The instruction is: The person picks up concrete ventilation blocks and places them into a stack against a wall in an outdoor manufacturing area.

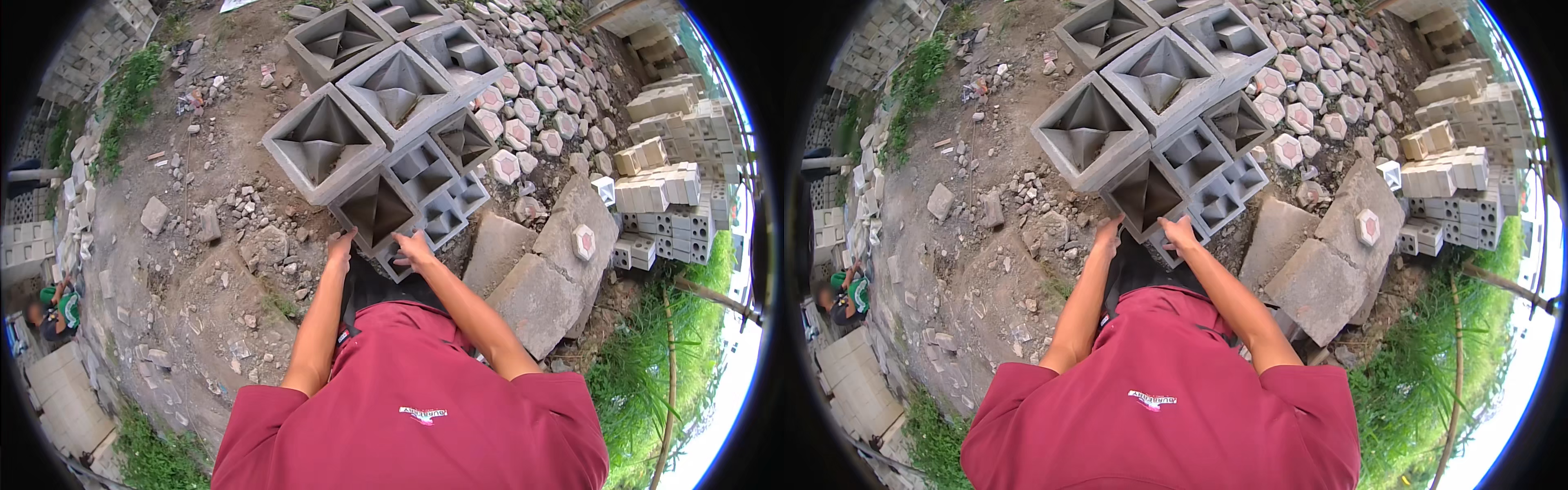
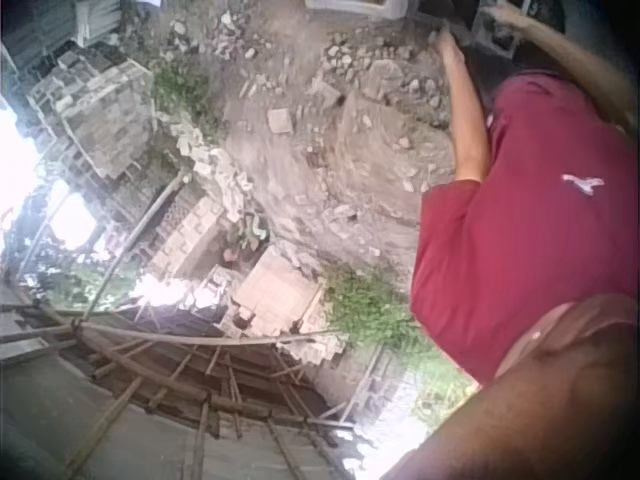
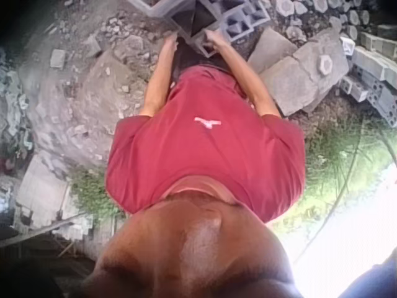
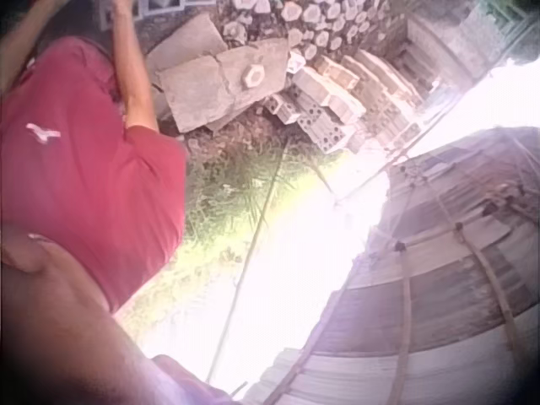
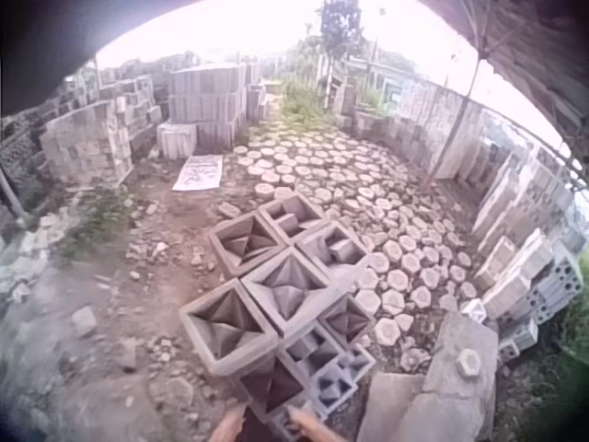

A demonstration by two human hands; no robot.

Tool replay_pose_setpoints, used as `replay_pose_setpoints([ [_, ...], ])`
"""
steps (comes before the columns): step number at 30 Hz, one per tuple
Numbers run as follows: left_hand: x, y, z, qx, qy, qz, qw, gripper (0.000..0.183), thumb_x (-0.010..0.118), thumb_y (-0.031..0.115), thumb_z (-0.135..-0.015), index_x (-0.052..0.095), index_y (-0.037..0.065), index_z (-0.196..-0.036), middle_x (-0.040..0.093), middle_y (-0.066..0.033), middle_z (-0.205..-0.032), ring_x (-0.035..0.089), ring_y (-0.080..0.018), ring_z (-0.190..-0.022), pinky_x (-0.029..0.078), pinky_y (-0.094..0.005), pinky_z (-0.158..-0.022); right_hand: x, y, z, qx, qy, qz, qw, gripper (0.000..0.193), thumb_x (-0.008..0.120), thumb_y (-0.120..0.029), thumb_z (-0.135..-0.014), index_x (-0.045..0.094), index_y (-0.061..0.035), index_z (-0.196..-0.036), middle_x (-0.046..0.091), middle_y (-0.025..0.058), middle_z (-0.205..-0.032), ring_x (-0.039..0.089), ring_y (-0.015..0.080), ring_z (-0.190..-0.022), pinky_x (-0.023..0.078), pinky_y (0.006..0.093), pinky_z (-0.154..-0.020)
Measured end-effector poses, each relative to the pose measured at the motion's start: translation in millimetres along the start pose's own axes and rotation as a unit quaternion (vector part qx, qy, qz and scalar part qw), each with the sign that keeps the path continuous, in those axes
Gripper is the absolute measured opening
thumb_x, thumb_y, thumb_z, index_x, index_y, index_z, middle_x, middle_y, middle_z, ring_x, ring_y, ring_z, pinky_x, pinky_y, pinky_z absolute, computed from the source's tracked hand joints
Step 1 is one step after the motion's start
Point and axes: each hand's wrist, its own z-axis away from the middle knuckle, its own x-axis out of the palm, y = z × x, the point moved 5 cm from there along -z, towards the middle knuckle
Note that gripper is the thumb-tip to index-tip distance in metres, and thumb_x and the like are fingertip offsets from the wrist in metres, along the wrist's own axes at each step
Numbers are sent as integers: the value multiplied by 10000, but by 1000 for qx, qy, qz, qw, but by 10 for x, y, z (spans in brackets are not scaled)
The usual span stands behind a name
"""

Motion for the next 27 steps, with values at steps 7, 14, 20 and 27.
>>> replay_pose_setpoints([
  [7, 81, 238, -571, -33, -98, 9, 995, 596, 711, 198, -742, 421, 53, -1243, 383, -155, -1355, 292, -381, -1302, 280, -698, -954, 189, 59, -604, 43, 203, -20, 978, 792, 691, -220, -786, 175, -9, -1348, 386, 197, -1311, 453, 361, -1177, 534, 563, -746],
  [14, 127, 282, -601, -31, -82, 2, 996, 569, 648, 156, -758, 385, 74, -1257, 442, -159, -1258, 456, -395, -1153, 427, -680, -840, 131, 342, -937, 16, 247, 9, 969, 656, 715, -120, -728, 304, -37, -1233, 508, 175, -1182, 575, 336, -1008, 554, 503, -622],
  [20, 115, 250, -689, -78, -128, -7, 989, 527, 639, 116, -757, 411, 94, -1231, 474, -134, -1199, 490, -373, -1119, 433, -677, -853, 139, 538, -1079, -34, 236, -18, 971, 651, 680, -18, -706, 307, -49, -1238, 537, 171, -1149, 614, 338, -938, 567, 514, -595],
  [27, 148, 242, -722, -64, -138, -19, 988, 494, 618, 67, -719, 445, 43, -1181, 521, -162, -1105, 551, -387, -1015, 486, -653, -798, 101, 656, -1141, -111, 256, 20, 960, 585, 715, -92, -637, 457, -4, -1156, 617, 189, -1022, 631, 321, -926, 525, 406, -724],
])
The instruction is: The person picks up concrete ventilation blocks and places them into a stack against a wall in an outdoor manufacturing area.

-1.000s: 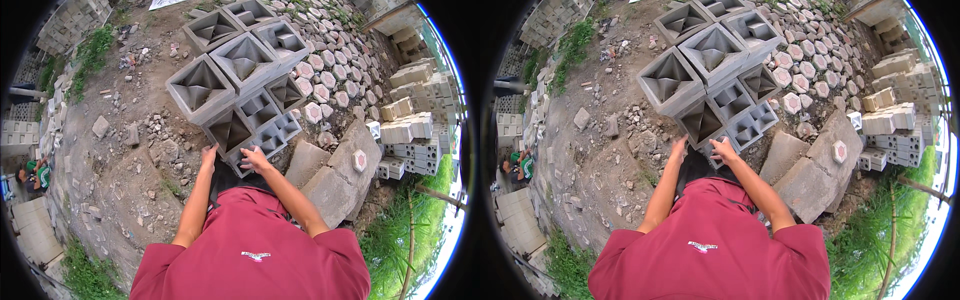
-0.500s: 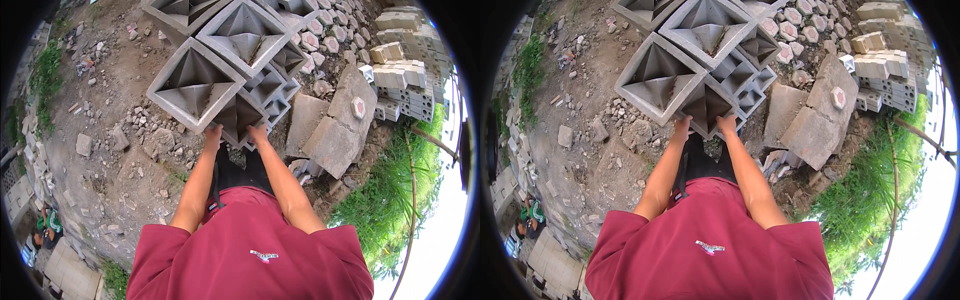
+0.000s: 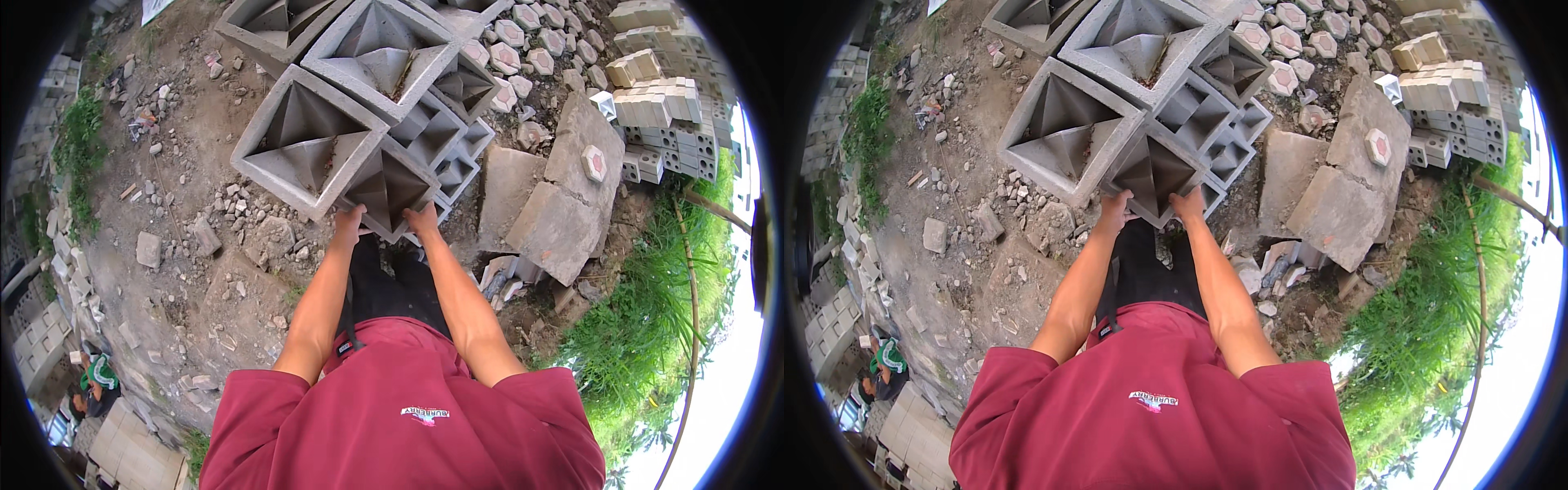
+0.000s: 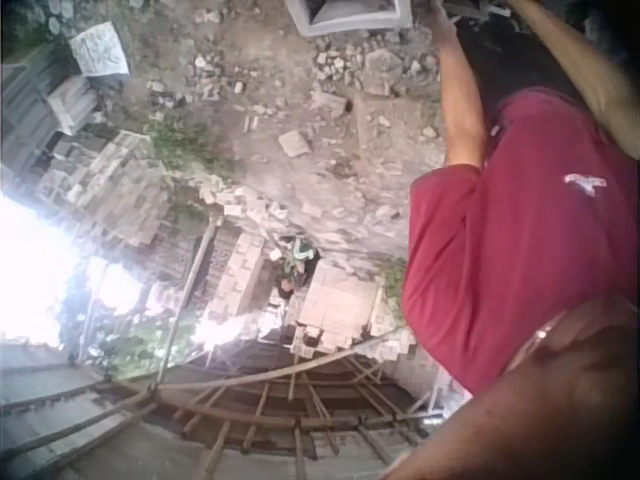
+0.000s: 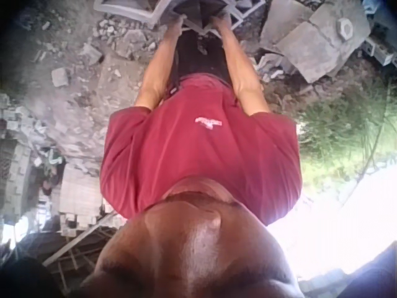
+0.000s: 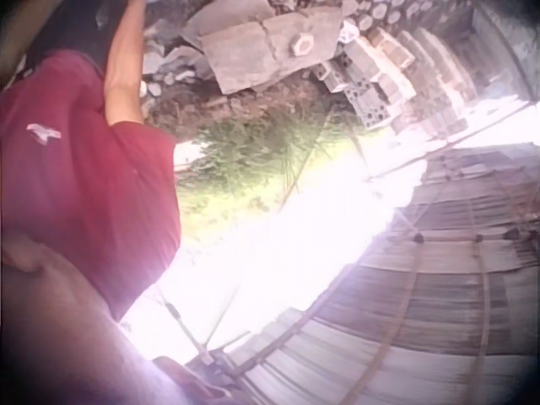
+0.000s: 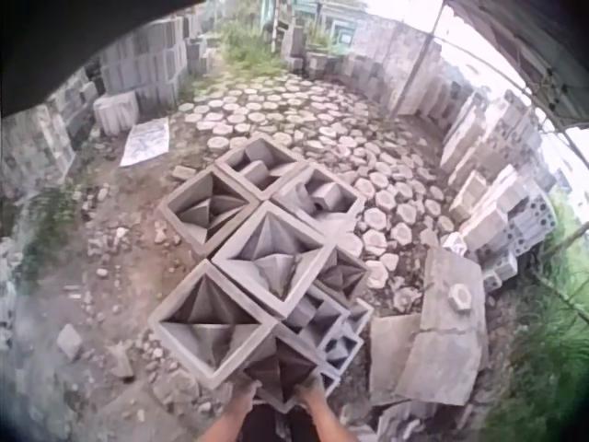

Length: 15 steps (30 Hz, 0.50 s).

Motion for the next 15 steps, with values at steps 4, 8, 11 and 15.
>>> replay_pose_setpoints([
  [4, 139, 18, 282, -9, 4, 2, 1000, 455, 619, 54, -706, 467, -13, -1129, 511, -182, -1091, 560, -383, -999, 520, -638, -761, -176, -104, 146, 36, -36, -17, 999, 549, 735, -166, -614, 530, 13, -1090, 647, 195, -940, 642, 335, -884, 500, 392, -789],
  [8, 283, -285, 771, -2, -23, -70, 997, 641, 685, 319, -774, 425, -36, -1241, 442, -235, -1240, 425, -391, -1201, 452, -662, -842, -728, -258, 514, 45, -80, 32, 995, 513, 708, -108, -632, 509, 40, -1080, 641, 187, -898, 659, 305, -772, 541, 412, -656],
  [11, 102, -649, 994, -122, -87, -35, 988, 927, 489, 685, -802, 296, -18, -1374, 339, -239, -1384, 334, -389, -1290, 313, -670, -957, -1301, -185, 838, 91, -80, -55, 991, 486, 676, -57, -653, 476, 64, -1078, 616, 194, -889, 657, 313, -764, 559, 453, -564],
  [15, 36, -1094, 737, -115, -30, -152, 981, 1135, 304, 853, -724, 204, -37, -1421, 311, -210, -1439, 270, -343, -1348, 262, -642, -992, -2201, 126, 1221, 69, -90, -21, 993, 476, 674, -72, -657, 468, 78, -1060, 600, 190, -889, 651, 299, -719, 558, 424, -500],
])
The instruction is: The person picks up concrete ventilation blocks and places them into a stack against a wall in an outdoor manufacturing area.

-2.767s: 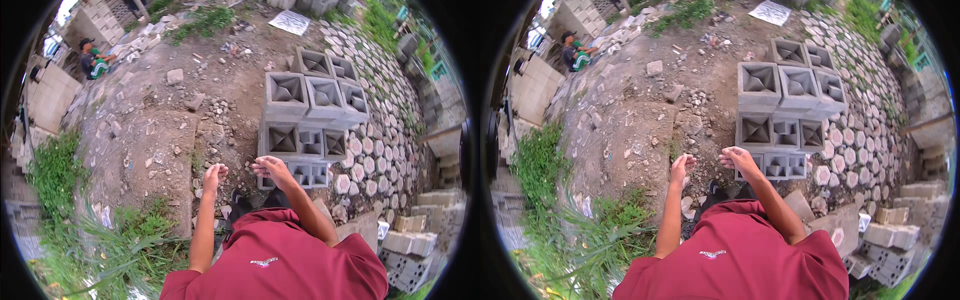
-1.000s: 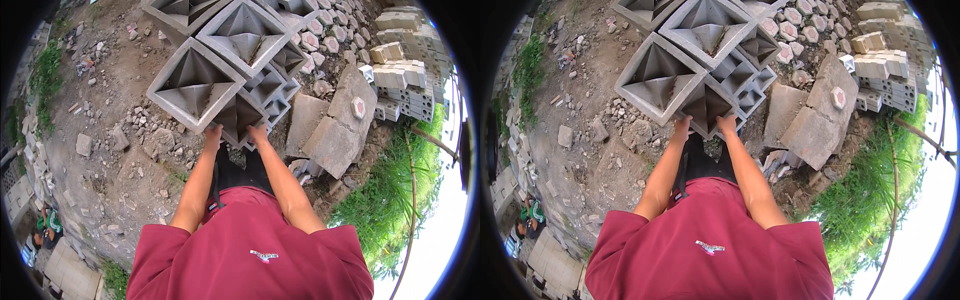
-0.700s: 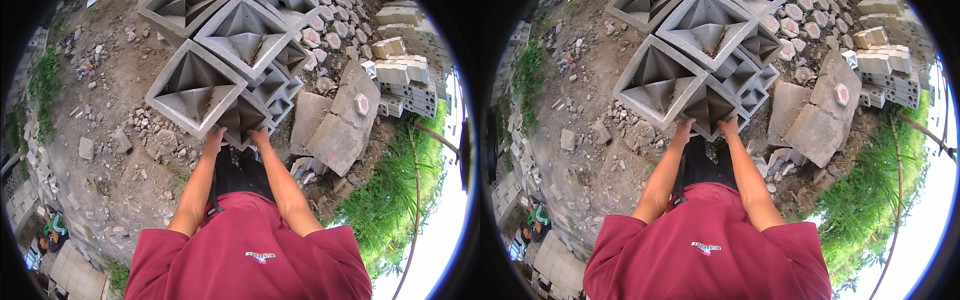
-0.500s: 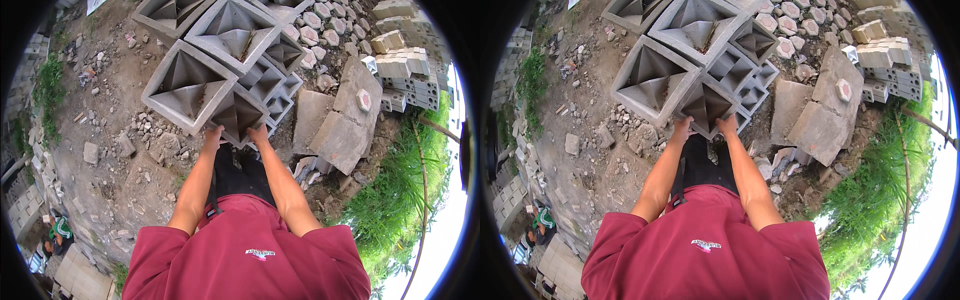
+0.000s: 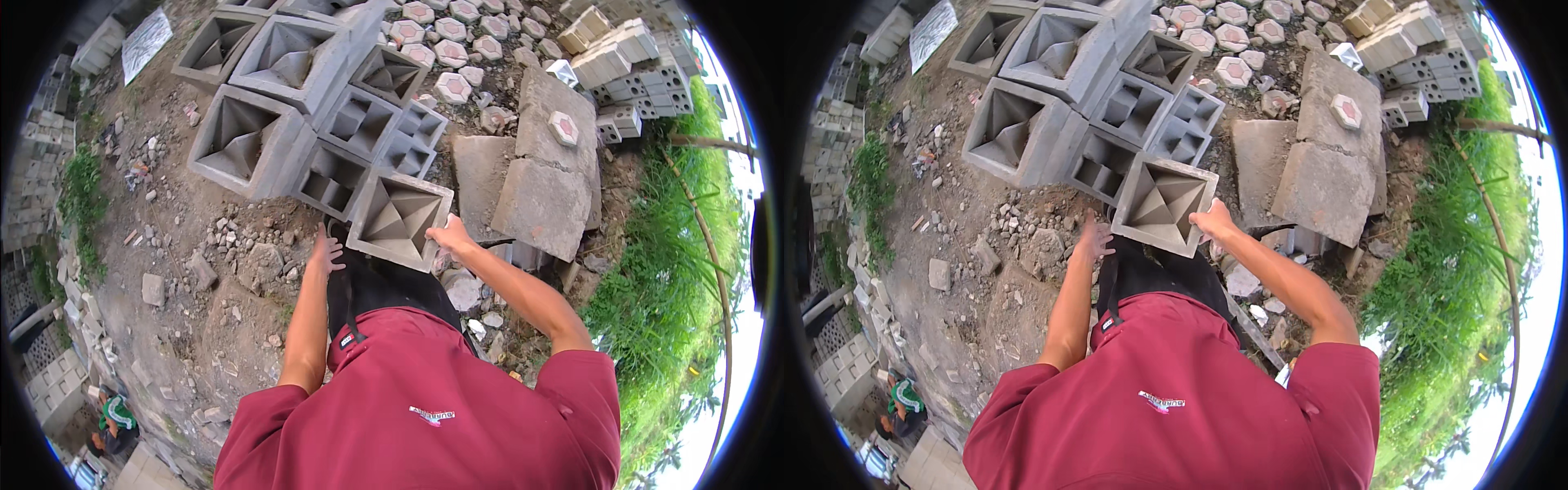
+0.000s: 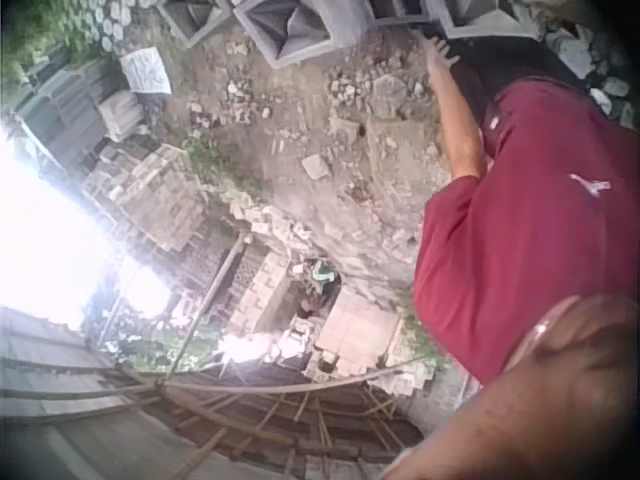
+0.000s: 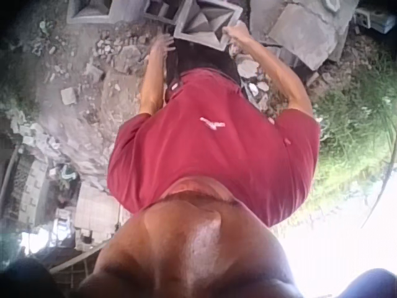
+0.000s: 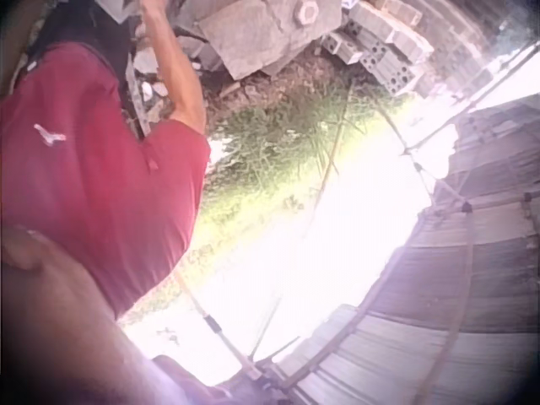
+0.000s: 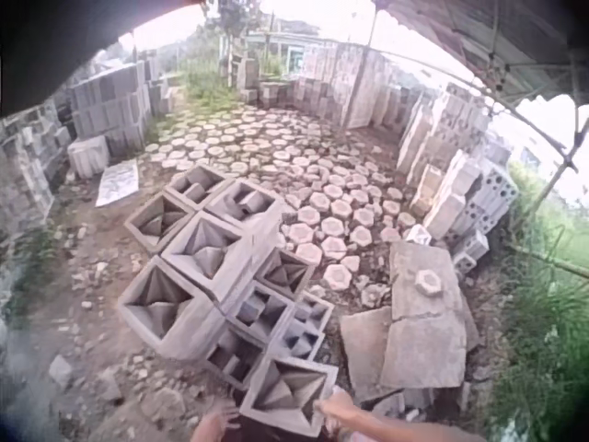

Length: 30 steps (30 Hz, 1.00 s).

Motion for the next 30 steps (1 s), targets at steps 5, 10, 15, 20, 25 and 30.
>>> replay_pose_setpoints([
  [5, 2000, -439, -183, 109, -306, -47, 945, 548, 367, 490, -940, 521, 66, -1250, 596, -99, -1168, 597, -242, -1014, 479, -376, -877, -1072, 530, 666, 23, 55, 111, 992, 525, 698, -147, -644, 477, 95, -1055, 618, 196, -838, 646, 254, -682, 528, 364, -482],
  [10, 3010, -828, 550, 44, -341, -2, 939, 458, 370, 385, -952, 554, 58, -1216, 614, -109, -1102, 609, -226, -967, 512, -365, -830, -1968, 516, 1586, 11, 116, 179, 977, 559, 712, -170, -670, 454, 101, -1086, 613, 172, -801, 628, 232, -624, 523, 346, -508],
  [15, 3612, -684, 1144, 114, -463, -130, 869, 498, 361, 425, -940, 547, 58, -1222, 605, -117, -1114, 596, -235, -976, 494, -379, -852, -2600, 271, 2871, -133, 253, 33, 958, 691, 683, -373, -822, 399, 80, -1261, 596, 222, -1095, 611, 241, -965, 479, 328, -835],
  [20, 3800, -601, 1492, 62, -423, -147, 892, 545, 337, 465, -944, 522, 49, -1244, 588, -118, -1147, 581, -246, -1008, 468, -384, -894, -2601, 930, 2694, -44, 420, -318, 849, 620, 430, -486, -949, 451, 41, -1274, 599, 136, -1143, 558, 208, -1045, 432, 316, -886],
  [25, 3963, -399, 1599, 10, -382, -120, 916, 627, 315, 526, -933, 479, 47, -1304, 542, -131, -1233, 542, -261, -1071, 443, -385, -917, -2267, 1521, 1707, -41, 207, -542, 814, 524, 405, -452, -952, 539, -27, -1228, 610, 78, -1088, 593, 192, -952, 470, 312, -815],
  [30, 4364, 32, 1388, 38, -287, -105, 951, 647, 328, 543, -924, 453, 60, -1337, 517, -135, -1275, 515, -263, -1106, 408, -372, -949, -2651, 1666, 739, -61, 194, -475, 856, 516, 405, -427, -942, 528, -35, -1255, 605, 96, -1110, 589, 197, -959, 466, 321, -825],
])
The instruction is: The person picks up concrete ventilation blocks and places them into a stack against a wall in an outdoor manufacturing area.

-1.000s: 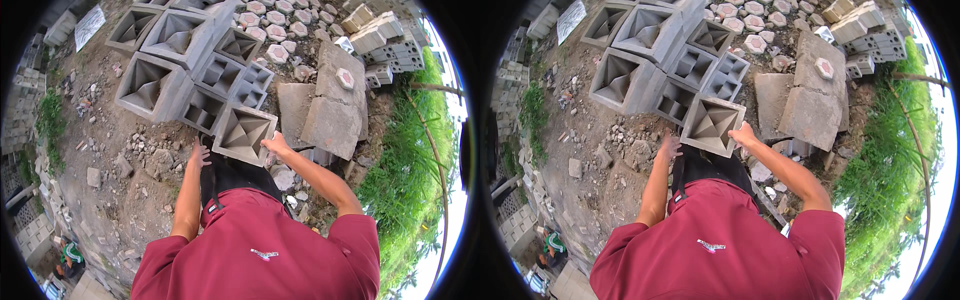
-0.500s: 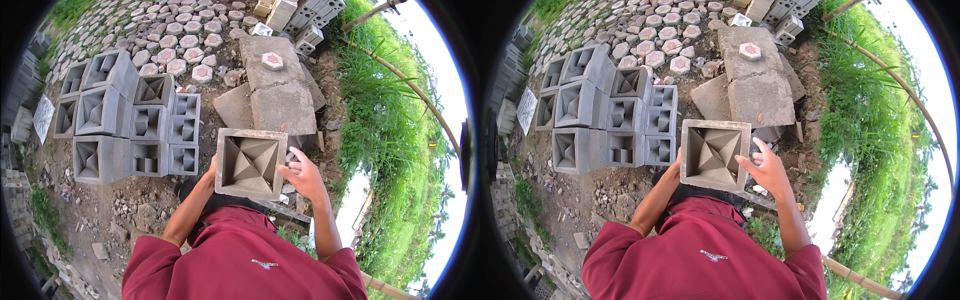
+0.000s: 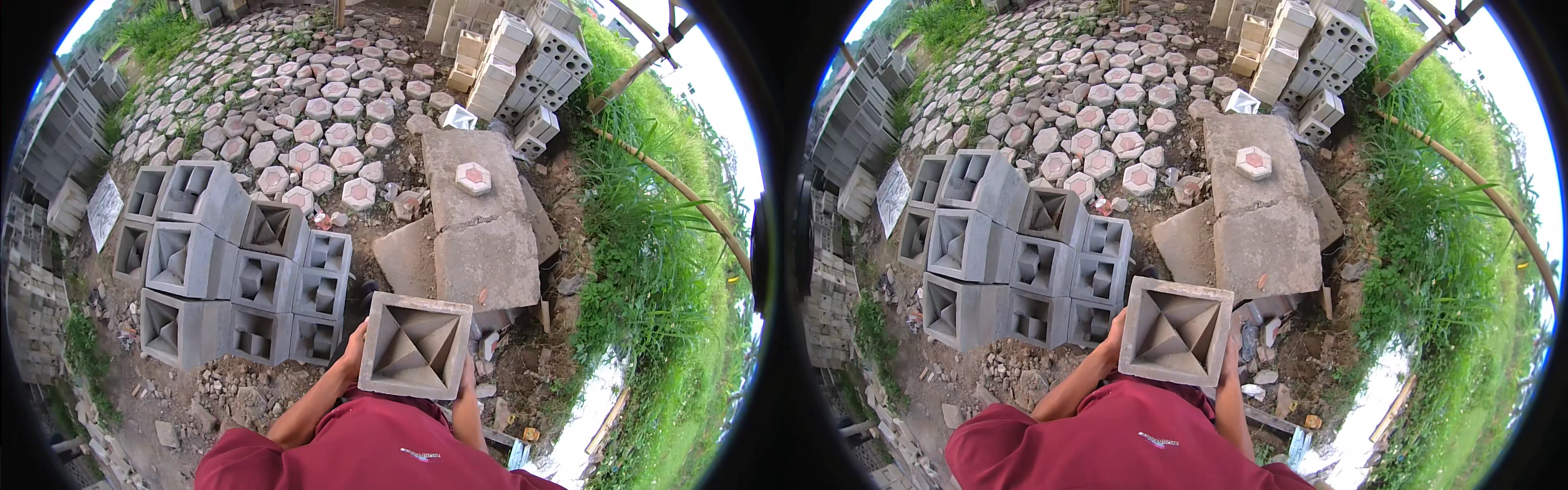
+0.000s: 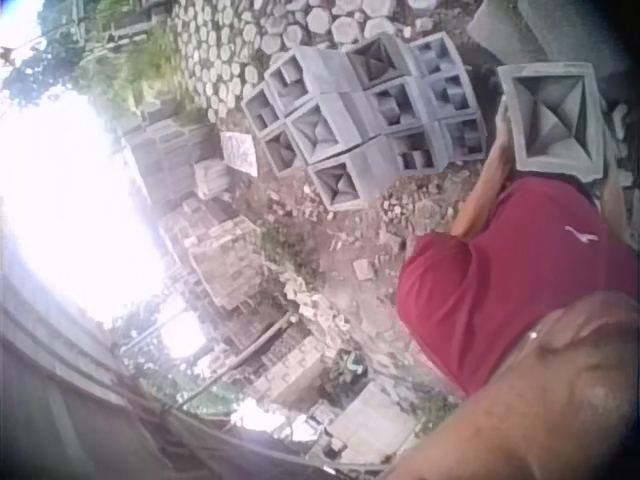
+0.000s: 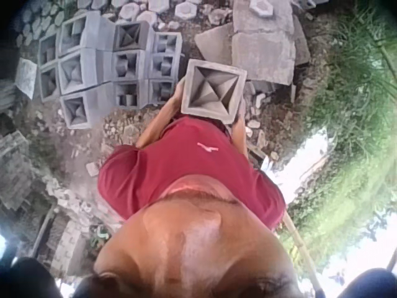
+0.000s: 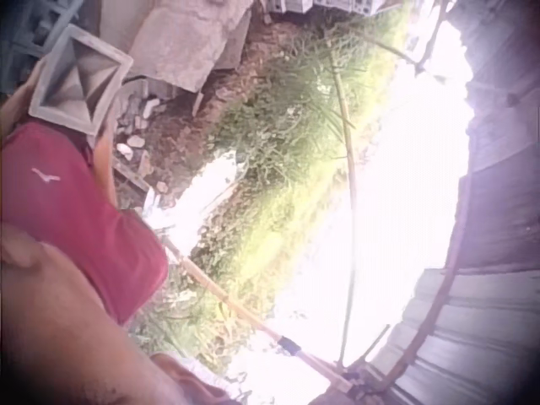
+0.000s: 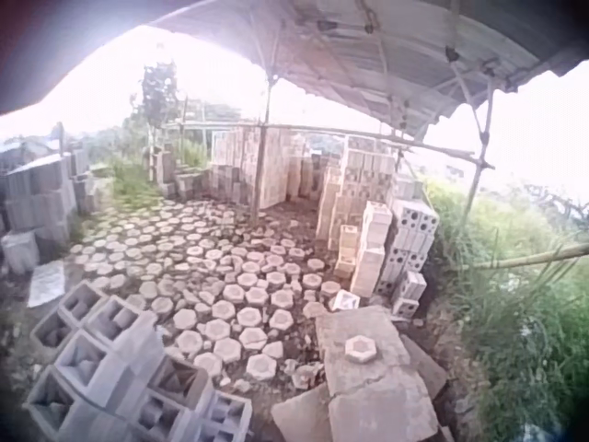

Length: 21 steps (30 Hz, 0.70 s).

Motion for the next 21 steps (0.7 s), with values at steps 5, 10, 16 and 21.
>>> replay_pose_setpoints([
  [5, 267, 1065, -506, 87, 13, -23, 996, 602, 334, 513, -945, 456, 68, -1330, 528, -100, -1261, 519, -233, -1093, 412, -349, -938, 672, -913, -814, -59, -47, 40, 996, 535, 382, -467, -945, 576, -27, -1179, 612, 91, -1037, 581, 183, -910, 464, 326, -791],
  [10, 488, 2000, -823, 165, -8, 6, 986, 543, 348, 481, -967, 484, 62, -1285, 566, -66, -1181, 547, -185, -1032, 438, -324, -904, 1404, -1839, -1410, -53, -109, 16, 993, 547, 362, -484, -956, 573, -29, -1175, 607, 71, -992, 571, 169, -879, 459, 315, -778],
  [16, 532, 2600, -1332, 161, 17, 34, 986, 469, 387, 439, -963, 522, 82, -1237, 583, -70, -1136, 553, -194, -1006, 450, -333, -885, 1908, -2489, -2021, -83, -107, 43, 990, 516, 398, -481, -951, 605, -41, -1123, 591, 32, -910, 536, 130, -800, 436, 292, -695],
  [21, 665, 3223, -1983, 235, 114, 56, 964, 427, 410, 414, -952, 550, 91, -1195, 606, -64, -1064, 586, -183, -897, 481, -319, -800, 2372, -3436, -2605, -132, -165, 78, 974, 519, 400, -533, -945, 630, -73, -871, 491, -54, -677, 419, 62, -589, 331, 240, -529],
])
